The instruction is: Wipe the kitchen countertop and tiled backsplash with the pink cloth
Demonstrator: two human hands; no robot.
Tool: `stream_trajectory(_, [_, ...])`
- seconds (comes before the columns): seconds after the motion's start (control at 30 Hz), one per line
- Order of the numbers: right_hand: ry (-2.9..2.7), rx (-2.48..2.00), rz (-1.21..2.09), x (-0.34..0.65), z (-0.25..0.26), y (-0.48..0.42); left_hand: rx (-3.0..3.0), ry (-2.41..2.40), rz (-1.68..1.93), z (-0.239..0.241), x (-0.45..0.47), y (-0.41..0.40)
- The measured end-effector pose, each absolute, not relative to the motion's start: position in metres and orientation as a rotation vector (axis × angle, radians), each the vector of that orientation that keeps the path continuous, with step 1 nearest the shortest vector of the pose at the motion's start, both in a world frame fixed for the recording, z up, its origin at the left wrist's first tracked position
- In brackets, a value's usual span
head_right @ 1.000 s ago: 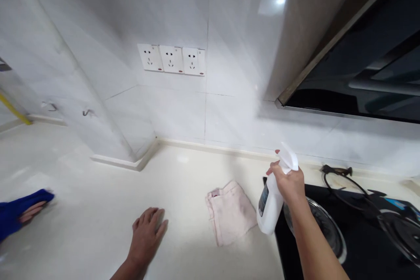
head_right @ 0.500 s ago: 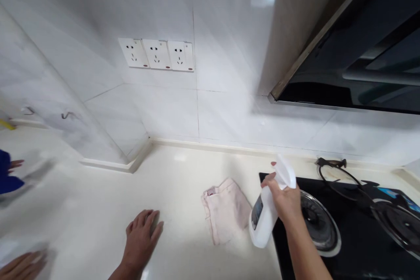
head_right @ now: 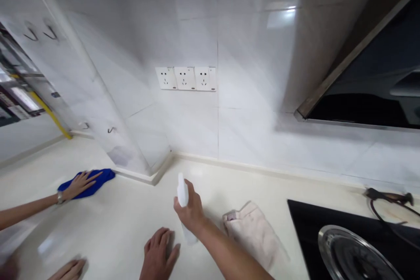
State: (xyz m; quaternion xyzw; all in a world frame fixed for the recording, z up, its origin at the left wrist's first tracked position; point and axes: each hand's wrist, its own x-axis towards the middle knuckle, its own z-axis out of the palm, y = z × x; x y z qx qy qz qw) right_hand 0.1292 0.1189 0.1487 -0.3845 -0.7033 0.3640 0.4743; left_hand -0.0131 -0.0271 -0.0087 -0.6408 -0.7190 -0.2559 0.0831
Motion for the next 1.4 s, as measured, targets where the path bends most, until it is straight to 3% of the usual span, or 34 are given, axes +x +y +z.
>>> stream_trajectory(0.2, [-1.815,-1.048,1.032,0.048,0.158,0.138,-1.899,-2.27,-0.806,0.009,-0.004,-0.029])
stream_trajectory(0.37, [-1.924,-0.976,1.118,0.038,0.159,0.141,-1.899,-2.298,-0.778,0.013,-0.001,-0.027])
stream_trajectory(0.5, [-2.166,-1.038,0.931,0.108,0.135,0.136,-1.912,-2.28,-0.773,0.011,-0.001,-0.025])
stream_trajectory(0.73, [-2.267,-1.911,0.51,0.314,0.059,0.082,-1.925,-2.318,-0.711,0.014,-0.001,-0.023])
stream_trajectory(0.93, [-2.397,-1.672,0.235,0.39,0.022,0.044,-1.935,-2.356,-0.647,0.017,0.001,-0.022])
stream_trajectory(1.17, [-1.851,-1.637,0.218,0.441,0.023,0.169,-1.945,-2.324,-0.647,0.013,-0.001,-0.023])
stream_trajectory(1.4, [-1.71,-2.175,0.378,0.38,0.053,0.272,-1.931,-2.313,-0.606,0.0,-0.008,-0.022])
